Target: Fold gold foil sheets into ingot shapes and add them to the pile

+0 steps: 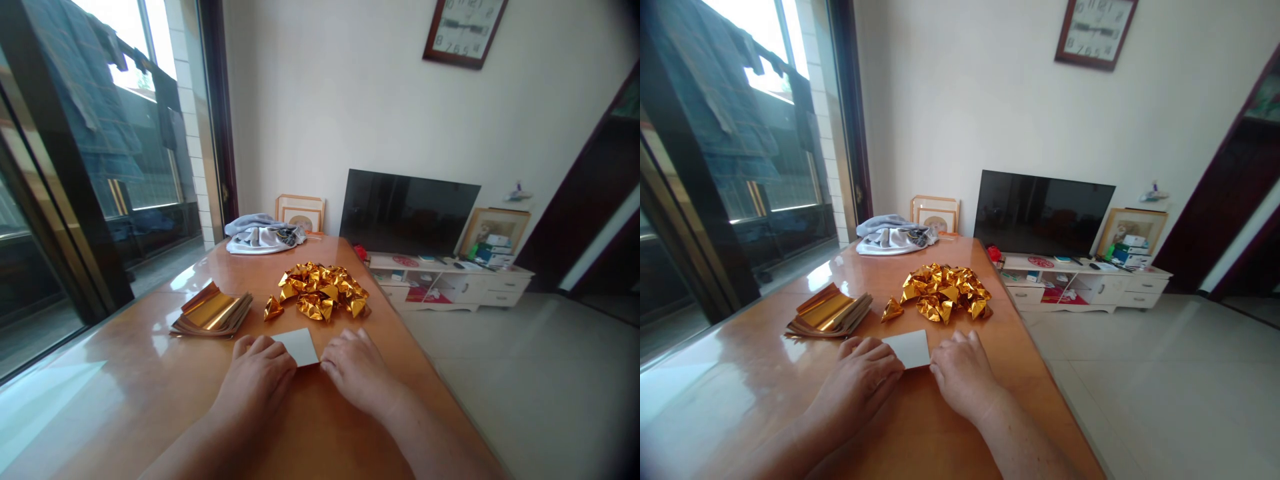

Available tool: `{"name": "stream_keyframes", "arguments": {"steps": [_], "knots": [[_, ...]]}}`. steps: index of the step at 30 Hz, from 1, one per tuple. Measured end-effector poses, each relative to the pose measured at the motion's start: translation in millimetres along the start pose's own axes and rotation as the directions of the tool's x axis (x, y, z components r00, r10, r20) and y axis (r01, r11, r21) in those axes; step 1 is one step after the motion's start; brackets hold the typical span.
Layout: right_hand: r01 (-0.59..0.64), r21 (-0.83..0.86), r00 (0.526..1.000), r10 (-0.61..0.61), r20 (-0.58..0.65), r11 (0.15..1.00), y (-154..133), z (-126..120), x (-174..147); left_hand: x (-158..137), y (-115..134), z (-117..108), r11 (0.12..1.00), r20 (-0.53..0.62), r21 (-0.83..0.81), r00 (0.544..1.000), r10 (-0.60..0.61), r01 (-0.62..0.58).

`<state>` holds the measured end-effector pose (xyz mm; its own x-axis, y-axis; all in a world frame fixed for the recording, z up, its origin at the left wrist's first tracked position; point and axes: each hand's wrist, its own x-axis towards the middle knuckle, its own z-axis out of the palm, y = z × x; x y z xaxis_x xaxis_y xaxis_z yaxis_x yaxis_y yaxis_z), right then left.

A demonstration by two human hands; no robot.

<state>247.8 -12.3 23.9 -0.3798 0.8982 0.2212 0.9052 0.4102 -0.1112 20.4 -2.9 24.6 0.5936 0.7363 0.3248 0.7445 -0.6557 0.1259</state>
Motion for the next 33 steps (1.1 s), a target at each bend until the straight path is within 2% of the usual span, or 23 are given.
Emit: {"name": "stream_keyframes", "arguments": {"steps": [2, 5, 7, 10, 13, 20, 24, 28, 30, 33], "knots": [[-0.014, -0.016, 1.000, 0.014, 0.000, 1.000, 3, 0, 0, 0, -2, 0, 1.000, -0.006, 0.002, 1.000, -0.004, 0.004], [-0.097, -0.037, 0.995, 0.097, -0.020, 0.995, 8, -1, 1, -2, -5, -1, 0.999, -0.025, 0.010, 0.999, -0.033, 0.033], [-0.117, 0.007, 0.992, 0.117, -0.055, 0.993, 6, -2, 2, -2, -5, -1, 0.999, -0.030, 0.012, 0.999, -0.044, 0.045], [0.007, 0.109, 0.997, 0.002, -0.083, 0.994, -6, 0, 2, -2, -3, -1, 1.000, -0.023, -0.007, 0.999, -0.026, 0.026], [0.107, 0.114, 0.993, -0.102, -0.054, 0.988, -17, 7, 2, -1, -1, 0, 1.000, -0.011, -0.029, 1.000, -0.005, 0.005], [0.118, 0.082, 0.993, -0.115, -0.037, 0.990, -10, 8, 3, -3, -10, -5, 0.999, -0.042, -0.039, 0.999, -0.012, 0.010], [0.070, 0.060, 0.996, -0.067, -0.051, 0.996, 3, 7, 4, -4, -23, -8, 0.996, -0.124, -0.021, 0.988, -0.091, 0.089], [-0.017, 0.058, 0.993, 0.024, -0.113, 0.998, 7, 8, 6, -5, -30, -9, 0.966, -0.225, -0.050, 0.940, -0.257, 0.252], [-0.052, 0.078, 0.986, 0.064, -0.153, 0.996, 3, 9, 7, -4, -27, -7, 0.953, -0.193, -0.144, 0.937, -0.292, 0.267], [-0.038, 0.092, 0.980, 0.055, -0.192, 0.995, -11, 10, 5, -3, -16, 3, 0.903, -0.050, -0.331, 0.950, -0.307, 0.274]]}}
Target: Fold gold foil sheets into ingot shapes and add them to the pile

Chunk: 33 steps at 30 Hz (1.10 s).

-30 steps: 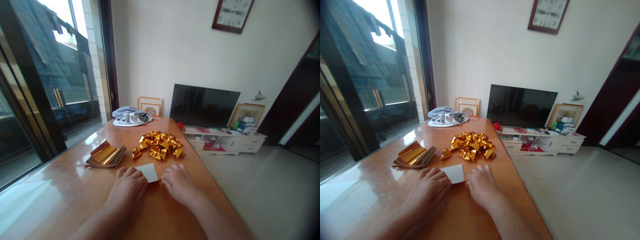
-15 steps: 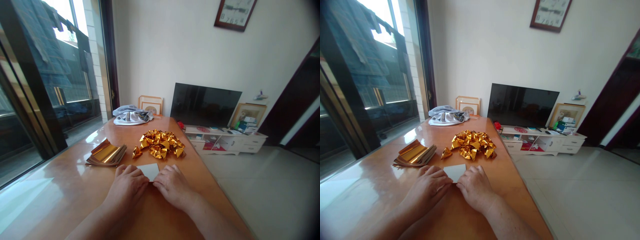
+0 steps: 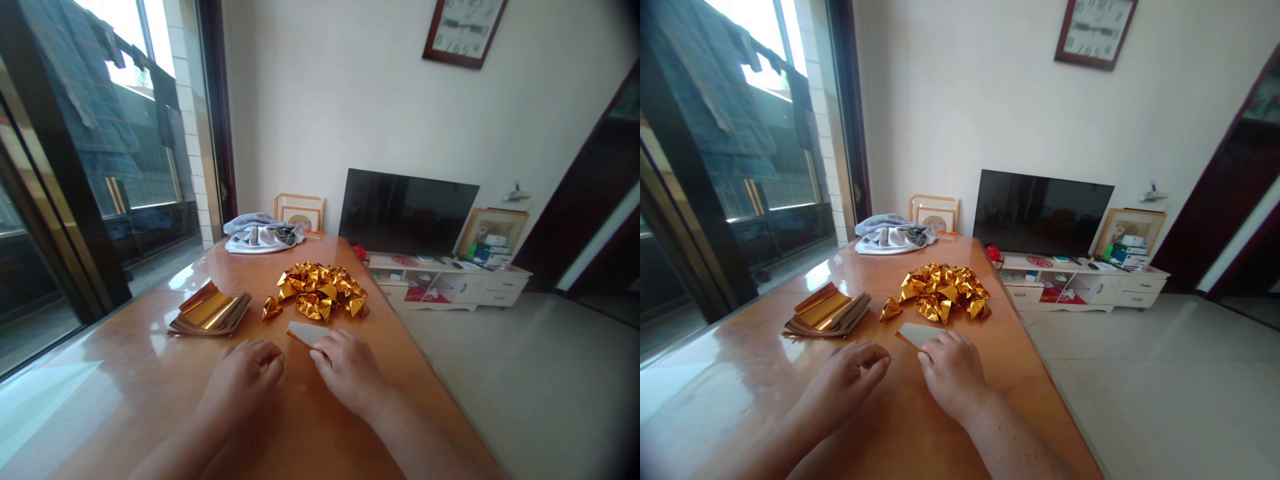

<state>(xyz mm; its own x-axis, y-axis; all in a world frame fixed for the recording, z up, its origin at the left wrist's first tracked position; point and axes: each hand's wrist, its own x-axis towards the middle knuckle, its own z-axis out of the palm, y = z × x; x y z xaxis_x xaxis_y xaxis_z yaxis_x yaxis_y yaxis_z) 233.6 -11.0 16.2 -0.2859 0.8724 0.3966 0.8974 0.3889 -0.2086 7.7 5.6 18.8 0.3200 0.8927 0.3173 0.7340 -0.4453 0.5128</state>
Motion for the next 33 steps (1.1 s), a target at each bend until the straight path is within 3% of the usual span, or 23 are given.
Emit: {"name": "stream_keyframes", "arguments": {"steps": [3, 7, 11, 15, 17, 20, 23, 25, 27, 30, 33], "knots": [[0.068, 0.024, 0.998, -0.068, -0.013, 0.997, -13, 4, -4, -2, 3, 13, 0.971, 0.055, -0.197, 0.990, -0.129, 0.137], [0.123, 0.024, 0.992, -0.123, -0.010, 0.992, -21, 9, -7, 0, 1, 21, 0.861, 0.088, -0.422, 0.958, -0.272, 0.283], [0.129, 0.092, 0.991, -0.132, 0.026, 0.987, -21, 8, -7, 3, 5, 19, 0.779, 0.135, -0.561, 0.959, -0.248, 0.280], [0.045, 0.206, 0.998, -0.054, 0.039, 0.978, -17, 6, -7, 5, 9, 17, 0.760, 0.144, -0.599, 0.967, -0.209, 0.253], [-0.005, 0.231, 0.999, -0.004, 0.034, 0.973, -12, 7, -6, 5, 8, 16, 0.788, 0.101, -0.564, 0.968, -0.229, 0.246], [-0.062, 0.245, 0.998, 0.055, 0.037, 0.967, -2, 11, -5, 4, 1, 14, 0.887, -0.063, -0.425, 0.972, -0.226, 0.179], [-0.107, 0.259, 0.994, 0.109, 0.007, 0.960, 8, 16, -2, 4, -6, 13, 0.975, -0.251, -0.218, 0.962, -0.109, 0.054], [-0.130, 0.275, 0.988, 0.146, -0.041, 0.953, 15, 18, 0, 3, -9, 12, 0.997, -0.284, -0.074, 0.959, 0.013, -0.035], [-0.151, 0.291, 0.978, 0.185, -0.093, 0.945, 20, 19, 2, 2, -8, 12, 0.993, -0.235, 0.053, 0.965, 0.113, -0.104], [-0.153, 0.311, 0.969, 0.204, -0.138, 0.938, 24, 16, 4, 0, -2, 14, 0.975, -0.072, 0.163, 0.984, 0.166, -0.152], [-0.065, 0.334, 0.987, 0.110, -0.118, 0.941, 20, 9, 3, 0, 2, 18, 0.967, 0.064, 0.180, 0.983, 0.170, -0.179]]}}
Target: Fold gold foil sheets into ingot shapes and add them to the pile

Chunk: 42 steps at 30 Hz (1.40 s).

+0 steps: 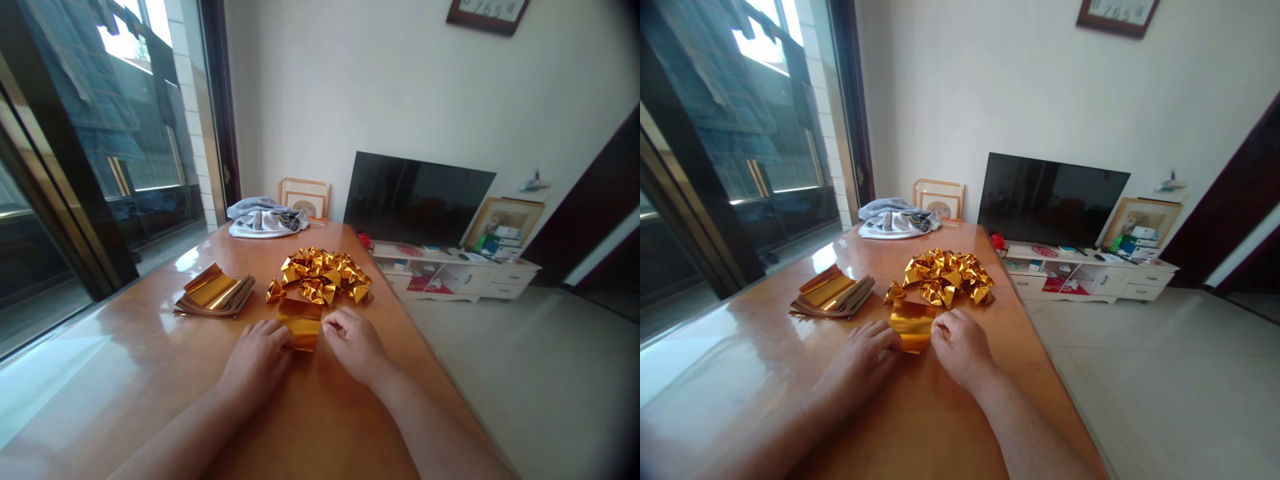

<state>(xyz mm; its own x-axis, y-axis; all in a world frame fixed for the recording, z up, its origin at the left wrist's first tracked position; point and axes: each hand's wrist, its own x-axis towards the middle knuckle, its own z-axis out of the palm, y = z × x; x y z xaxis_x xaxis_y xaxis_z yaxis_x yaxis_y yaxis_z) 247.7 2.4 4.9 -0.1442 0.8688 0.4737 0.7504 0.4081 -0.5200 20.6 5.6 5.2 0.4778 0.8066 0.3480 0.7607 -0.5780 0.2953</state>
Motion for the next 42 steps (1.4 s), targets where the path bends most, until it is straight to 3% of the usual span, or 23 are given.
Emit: {"name": "stream_keyframes", "arguments": {"steps": [5, 11, 17, 26, 37, 42], "knots": [[0.154, 0.008, 0.960, -0.151, 0.237, 0.988, -14, 1, -5, 1, 2, 10, 0.999, 0.069, -0.018, 0.997, 0.036, -0.035], [0.198, -0.068, 0.911, -0.158, 0.382, 0.978, -12, 9, -9, 0, 3, 12, 0.997, 0.103, -0.073, 0.994, 0.029, -0.022], [0.176, -0.111, 0.910, -0.119, 0.397, 0.978, -8, 4, -9, -2, -6, 4, 0.991, 0.162, -0.114, 0.985, -0.050, 0.069], [0.140, -0.044, 0.897, -0.108, 0.430, 0.989, -5, 3, -7, -4, -12, -5, 0.984, 0.225, -0.152, 0.973, -0.052, 0.088], [-0.059, 0.008, 0.919, 0.051, 0.390, 0.998, 8, 11, -5, -2, -15, 0, 0.946, 0.275, -0.242, 0.950, -0.148, 0.218], [-0.079, 0.018, 0.924, 0.067, 0.376, 0.997, 11, 14, -5, 0, -15, 0, 0.948, 0.250, -0.221, 0.953, -0.173, 0.230]]}}
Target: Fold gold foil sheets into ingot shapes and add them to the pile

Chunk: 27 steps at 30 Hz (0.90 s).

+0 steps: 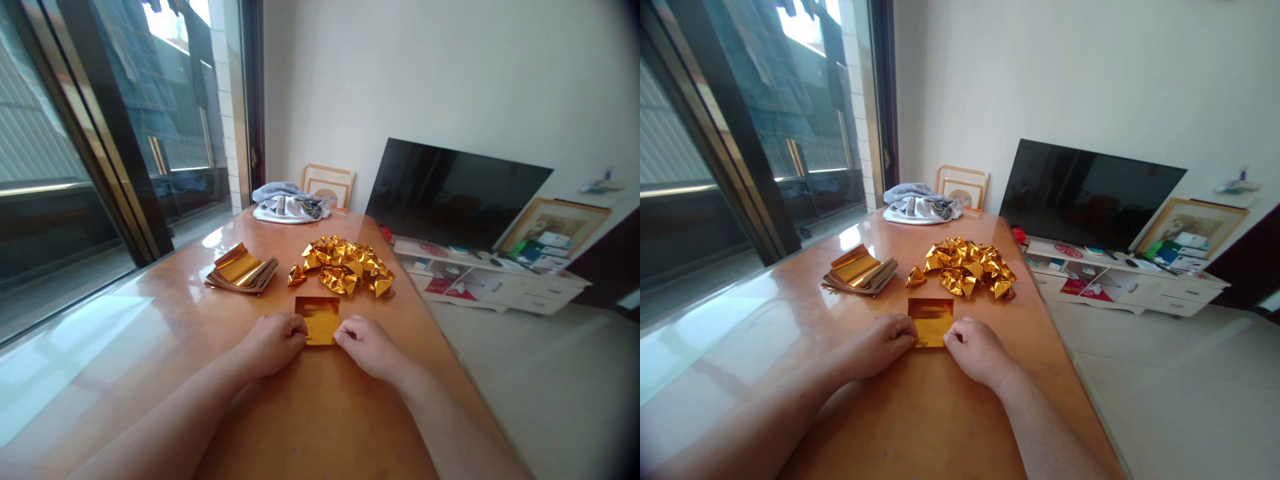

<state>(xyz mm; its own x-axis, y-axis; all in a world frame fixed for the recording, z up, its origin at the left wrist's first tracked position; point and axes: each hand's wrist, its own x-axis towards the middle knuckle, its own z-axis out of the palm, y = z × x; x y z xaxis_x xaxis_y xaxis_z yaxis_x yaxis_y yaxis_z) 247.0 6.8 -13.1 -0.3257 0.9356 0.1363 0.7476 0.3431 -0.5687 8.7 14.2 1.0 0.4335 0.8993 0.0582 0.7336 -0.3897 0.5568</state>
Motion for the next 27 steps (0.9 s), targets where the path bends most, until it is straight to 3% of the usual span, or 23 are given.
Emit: {"name": "stream_keyframes", "arguments": {"steps": [10, 27], "knots": [[-0.122, 0.020, 0.992, 0.122, -0.009, 0.992, 6, 7, 5, 1, -5, 1, 0.998, -0.011, 0.007, 0.998, -0.061, 0.061], [-0.115, 0.006, 0.993, 0.115, -0.024, 0.993, 7, 9, 4, 0, -11, 4, 0.997, 0.003, -0.004, 0.997, -0.082, 0.082]]}}
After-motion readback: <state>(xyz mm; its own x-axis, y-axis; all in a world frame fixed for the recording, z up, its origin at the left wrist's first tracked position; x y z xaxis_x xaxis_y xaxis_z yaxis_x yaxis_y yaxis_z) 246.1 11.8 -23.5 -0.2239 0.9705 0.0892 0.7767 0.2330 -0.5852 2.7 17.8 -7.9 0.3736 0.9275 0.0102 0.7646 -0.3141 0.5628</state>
